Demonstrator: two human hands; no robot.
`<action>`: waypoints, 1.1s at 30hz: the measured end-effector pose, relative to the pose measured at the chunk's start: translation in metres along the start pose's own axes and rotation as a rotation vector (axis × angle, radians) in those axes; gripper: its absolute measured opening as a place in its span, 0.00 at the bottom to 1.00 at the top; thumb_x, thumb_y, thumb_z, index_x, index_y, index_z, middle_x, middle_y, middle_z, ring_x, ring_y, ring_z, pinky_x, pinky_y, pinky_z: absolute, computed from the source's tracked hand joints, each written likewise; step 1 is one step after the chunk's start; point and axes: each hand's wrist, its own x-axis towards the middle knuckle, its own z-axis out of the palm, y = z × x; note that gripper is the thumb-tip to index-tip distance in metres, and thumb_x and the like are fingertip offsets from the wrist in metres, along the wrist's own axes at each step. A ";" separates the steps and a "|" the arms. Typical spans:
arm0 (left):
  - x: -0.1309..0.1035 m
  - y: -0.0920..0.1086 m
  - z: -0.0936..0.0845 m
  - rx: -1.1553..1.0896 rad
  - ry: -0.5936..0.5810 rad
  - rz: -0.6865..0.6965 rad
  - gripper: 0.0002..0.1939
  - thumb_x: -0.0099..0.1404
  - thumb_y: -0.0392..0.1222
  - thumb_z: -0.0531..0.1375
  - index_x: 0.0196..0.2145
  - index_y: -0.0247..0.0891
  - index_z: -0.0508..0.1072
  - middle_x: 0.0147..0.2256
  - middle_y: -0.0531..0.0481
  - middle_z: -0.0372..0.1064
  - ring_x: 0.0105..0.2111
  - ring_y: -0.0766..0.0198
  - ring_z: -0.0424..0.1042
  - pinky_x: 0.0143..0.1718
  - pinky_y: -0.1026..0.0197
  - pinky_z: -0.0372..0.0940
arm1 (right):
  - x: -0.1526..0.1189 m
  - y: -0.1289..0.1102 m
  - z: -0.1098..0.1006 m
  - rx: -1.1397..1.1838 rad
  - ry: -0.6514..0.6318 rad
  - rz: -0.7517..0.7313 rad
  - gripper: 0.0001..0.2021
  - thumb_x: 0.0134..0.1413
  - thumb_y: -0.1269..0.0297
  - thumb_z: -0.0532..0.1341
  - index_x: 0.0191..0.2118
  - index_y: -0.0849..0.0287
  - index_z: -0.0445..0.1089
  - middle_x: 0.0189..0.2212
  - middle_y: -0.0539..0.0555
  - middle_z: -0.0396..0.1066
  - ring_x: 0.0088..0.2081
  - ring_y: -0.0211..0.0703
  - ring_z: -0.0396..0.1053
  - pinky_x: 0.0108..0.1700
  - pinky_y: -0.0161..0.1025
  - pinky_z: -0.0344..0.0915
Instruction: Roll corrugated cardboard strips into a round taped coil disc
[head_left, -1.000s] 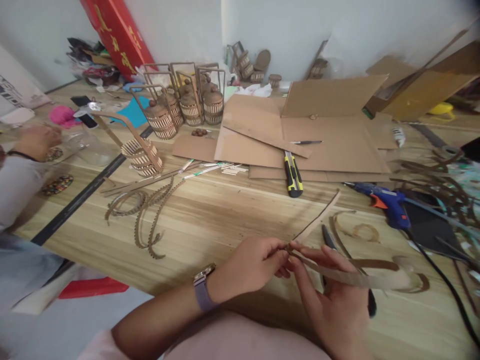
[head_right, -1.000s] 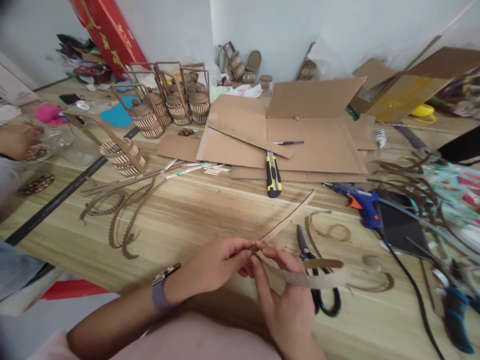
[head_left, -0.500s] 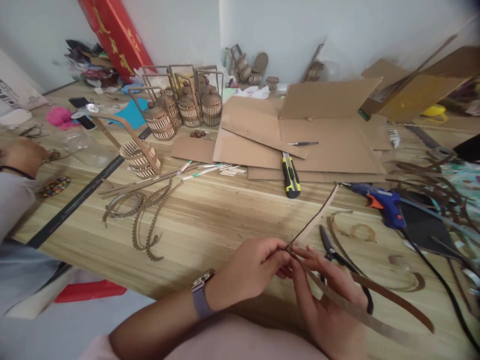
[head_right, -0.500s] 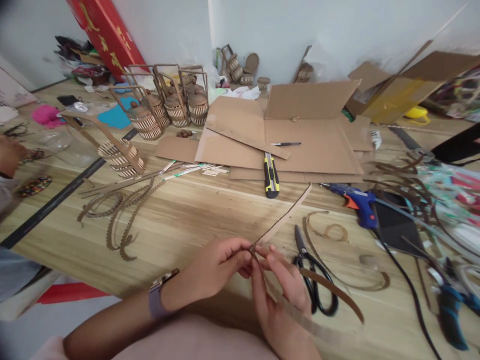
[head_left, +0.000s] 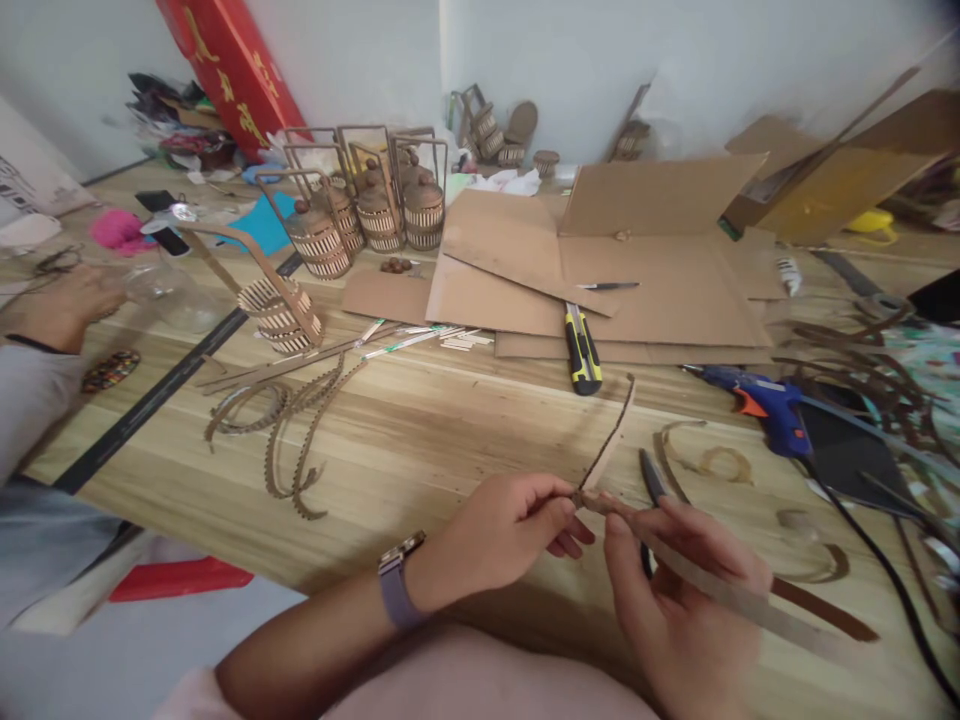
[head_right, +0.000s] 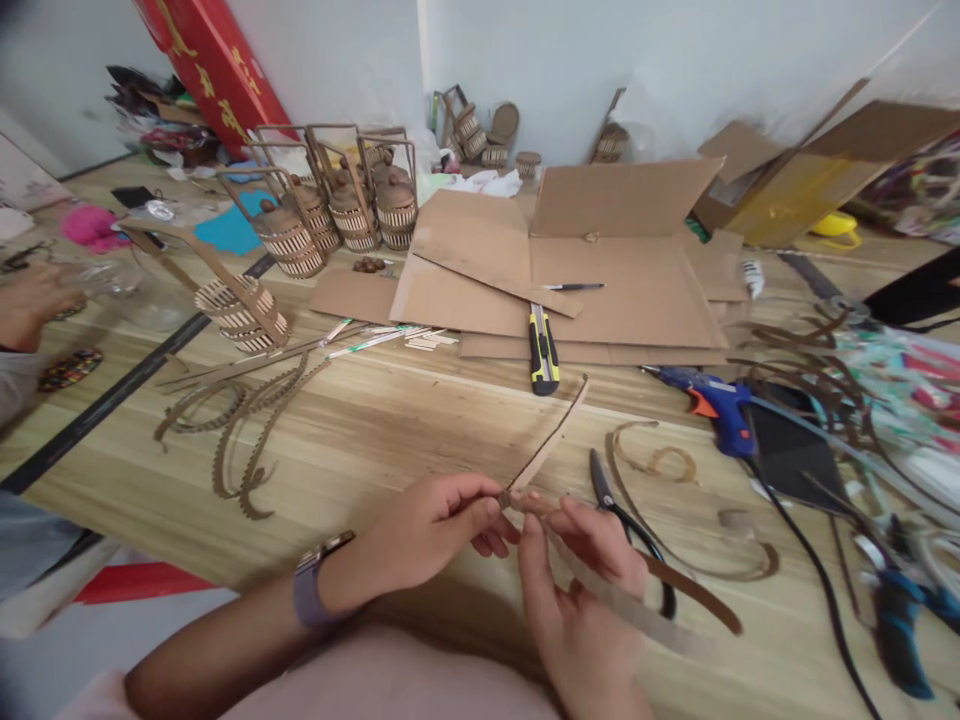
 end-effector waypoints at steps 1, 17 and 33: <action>0.000 0.000 0.000 0.013 -0.010 0.000 0.18 0.71 0.51 0.55 0.42 0.32 0.74 0.34 0.44 0.76 0.35 0.63 0.76 0.39 0.62 0.71 | -0.001 0.000 0.001 0.009 -0.021 -0.018 0.09 0.53 0.67 0.65 0.41 0.54 0.67 0.23 0.49 0.76 0.21 0.44 0.75 0.23 0.38 0.72; -0.002 0.007 0.001 0.171 0.004 0.056 0.16 0.73 0.46 0.51 0.40 0.32 0.74 0.33 0.43 0.76 0.34 0.61 0.77 0.37 0.62 0.70 | 0.006 -0.002 0.003 0.020 -0.066 -0.103 0.14 0.58 0.71 0.62 0.49 0.55 0.65 0.27 0.50 0.80 0.27 0.45 0.79 0.33 0.42 0.77; -0.001 0.004 0.000 0.233 0.008 0.067 0.16 0.73 0.45 0.51 0.42 0.33 0.75 0.37 0.45 0.77 0.35 0.64 0.78 0.35 0.67 0.69 | -0.007 0.001 0.010 0.062 -0.080 -0.001 0.06 0.57 0.68 0.64 0.41 0.55 0.71 0.32 0.54 0.81 0.33 0.45 0.80 0.33 0.40 0.77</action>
